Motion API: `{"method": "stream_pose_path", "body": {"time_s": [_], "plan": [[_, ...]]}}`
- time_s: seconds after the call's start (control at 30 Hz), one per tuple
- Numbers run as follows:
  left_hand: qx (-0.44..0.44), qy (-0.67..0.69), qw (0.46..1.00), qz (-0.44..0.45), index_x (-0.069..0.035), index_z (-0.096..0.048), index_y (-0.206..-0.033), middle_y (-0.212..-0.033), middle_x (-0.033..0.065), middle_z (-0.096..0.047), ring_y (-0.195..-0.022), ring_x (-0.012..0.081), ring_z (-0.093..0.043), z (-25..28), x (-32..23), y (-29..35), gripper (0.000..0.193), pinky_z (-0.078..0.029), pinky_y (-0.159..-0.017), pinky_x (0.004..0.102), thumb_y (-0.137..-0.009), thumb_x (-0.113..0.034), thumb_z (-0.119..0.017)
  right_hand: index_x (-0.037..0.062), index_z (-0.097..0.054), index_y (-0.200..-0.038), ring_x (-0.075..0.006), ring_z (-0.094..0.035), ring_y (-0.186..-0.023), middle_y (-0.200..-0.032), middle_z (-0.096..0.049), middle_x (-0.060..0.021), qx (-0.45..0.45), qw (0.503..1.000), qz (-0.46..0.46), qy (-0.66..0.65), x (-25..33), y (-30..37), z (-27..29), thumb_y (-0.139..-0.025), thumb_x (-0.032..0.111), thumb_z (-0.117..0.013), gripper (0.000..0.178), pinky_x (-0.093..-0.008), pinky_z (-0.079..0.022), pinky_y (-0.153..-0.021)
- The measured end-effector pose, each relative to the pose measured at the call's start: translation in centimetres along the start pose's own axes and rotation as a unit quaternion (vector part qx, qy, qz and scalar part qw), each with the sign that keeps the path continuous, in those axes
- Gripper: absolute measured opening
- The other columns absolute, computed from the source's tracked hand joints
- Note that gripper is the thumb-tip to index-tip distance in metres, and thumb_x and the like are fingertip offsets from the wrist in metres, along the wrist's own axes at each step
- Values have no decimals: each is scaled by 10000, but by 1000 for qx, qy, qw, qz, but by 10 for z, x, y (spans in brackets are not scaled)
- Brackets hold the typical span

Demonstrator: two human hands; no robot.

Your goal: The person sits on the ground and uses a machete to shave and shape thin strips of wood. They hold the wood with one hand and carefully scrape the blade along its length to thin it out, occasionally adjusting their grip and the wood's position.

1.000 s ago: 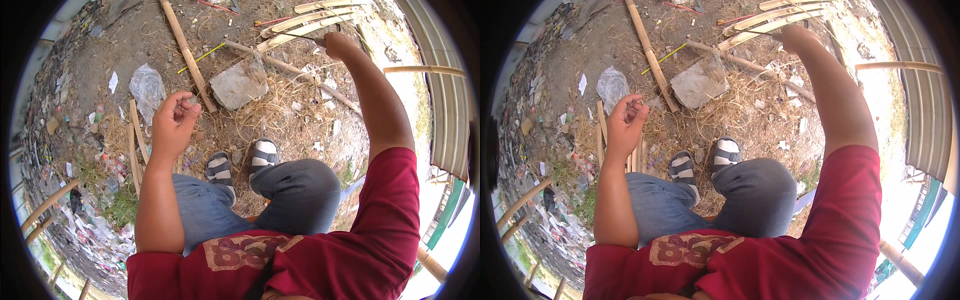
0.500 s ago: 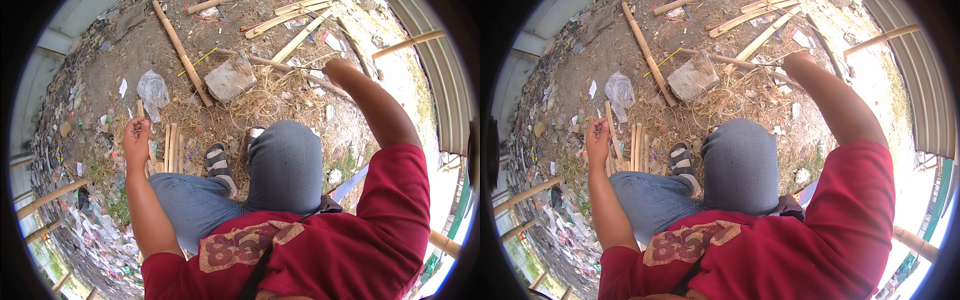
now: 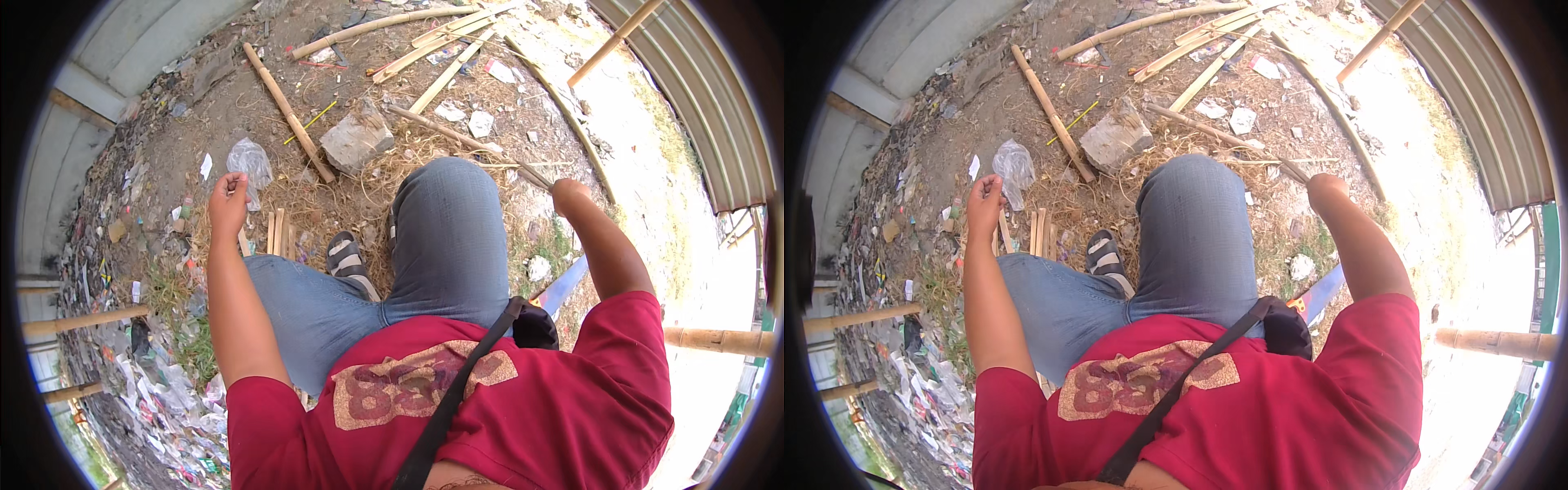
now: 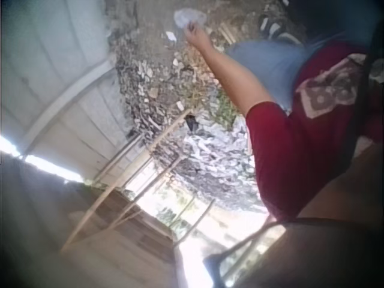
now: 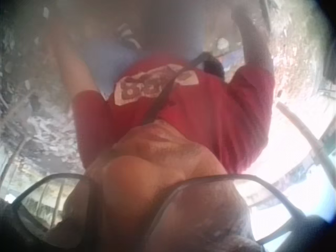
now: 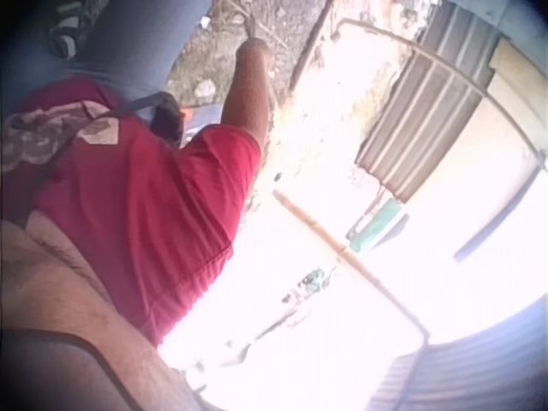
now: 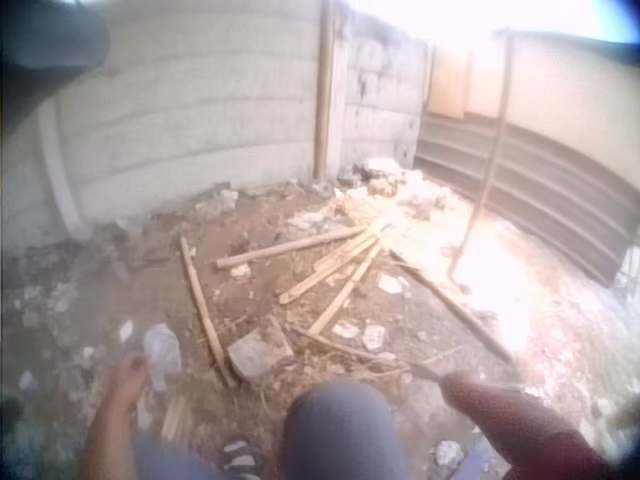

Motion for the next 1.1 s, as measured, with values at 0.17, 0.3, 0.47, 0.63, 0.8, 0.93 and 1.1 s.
{"method": "stream_pose_path", "body": {"time_s": [0.17,0.3,0.47,0.63,0.8,0.93,1.1], "plan": [[16,-13,1000,-21,-34,-665,-1093,-876,30,-655,-661,117,-618,-10,15,-1,312,-496,-616,268,-946,-308,-698,61,-723,-1148,-294,-692,-1107,-1212,-705,-131,-56,994,-38,-81,27,-12,-55,-849,105,-701,303,-383,-572,-900],[11,4,1000,-8,-30,-665,-1081,-851,31,-662,-637,113,-616,-2,22,0,298,-491,-595,272,-945,-293,-700,72,-731,-1144,-293,-693,-1107,-1212,-705,-132,-66,989,-49,-122,37,-8,-59,-850,100,-692,297,-376,-571,-907],[18,-6,1000,-4,-27,-668,-1085,-845,33,-658,-619,112,-617,-2,27,0,290,-500,-581,284,-946,-279,-700,61,-717,-1167,-295,-681,-1131,-1230,-696,-134,-46,992,-41,-110,36,-1,-61,-850,102,-689,321,-369,-566,-922],[28,-16,999,-6,-36,-665,-1101,-847,37,-654,-626,116,-617,-7,19,1,289,-508,-589,288,-948,-279,-698,117,-683,-1229,-309,-660,-1164,-1243,-681,-128,-42,992,-48,-106,37,-1,-65,-850,67,-653,384,-396,-569,-921],[58,2,998,12,-52,-644,-1155,-873,25,-639,-639,115,-609,-4,21,1,317,-493,-584,283,-957,-295,-687,138,-630,-1265,-359,-672,-1069,-1137,-683,-180,-74,992,53,-91,17,13,-33,-882,88,-572,391,-451,-564,-879],[63,-2,998,15,-50,-632,-1178,-901,19,-625,-655,106,-595,-4,8,12,336,-479,-594,273,-959,-299,-686,29,-608,-1170,-312,-706,-811,-988,-686,-195,-39,953,28,-299,9,53,-17,-863,150,-613,330,-446,-590,-667],[71,-10,997,15,-92,-619,-1222,-917,-6,-593,-691,92,-580,-1,6,6,329,-473,-614,260,-980,-311,-655,2,-607,-1081,-267,-675,-653,-839,-667,-148,9,900,68,-430,16,41,-43,-816,209,-672,343,-405,-551,-525]]}}
Point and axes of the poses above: each hand's wrist, its own y-axis away from the middle knuckle, its own z-axis out of the back of the hand, x = y × z, the point moved 3 cm from there along -y, towards the middle knuckle
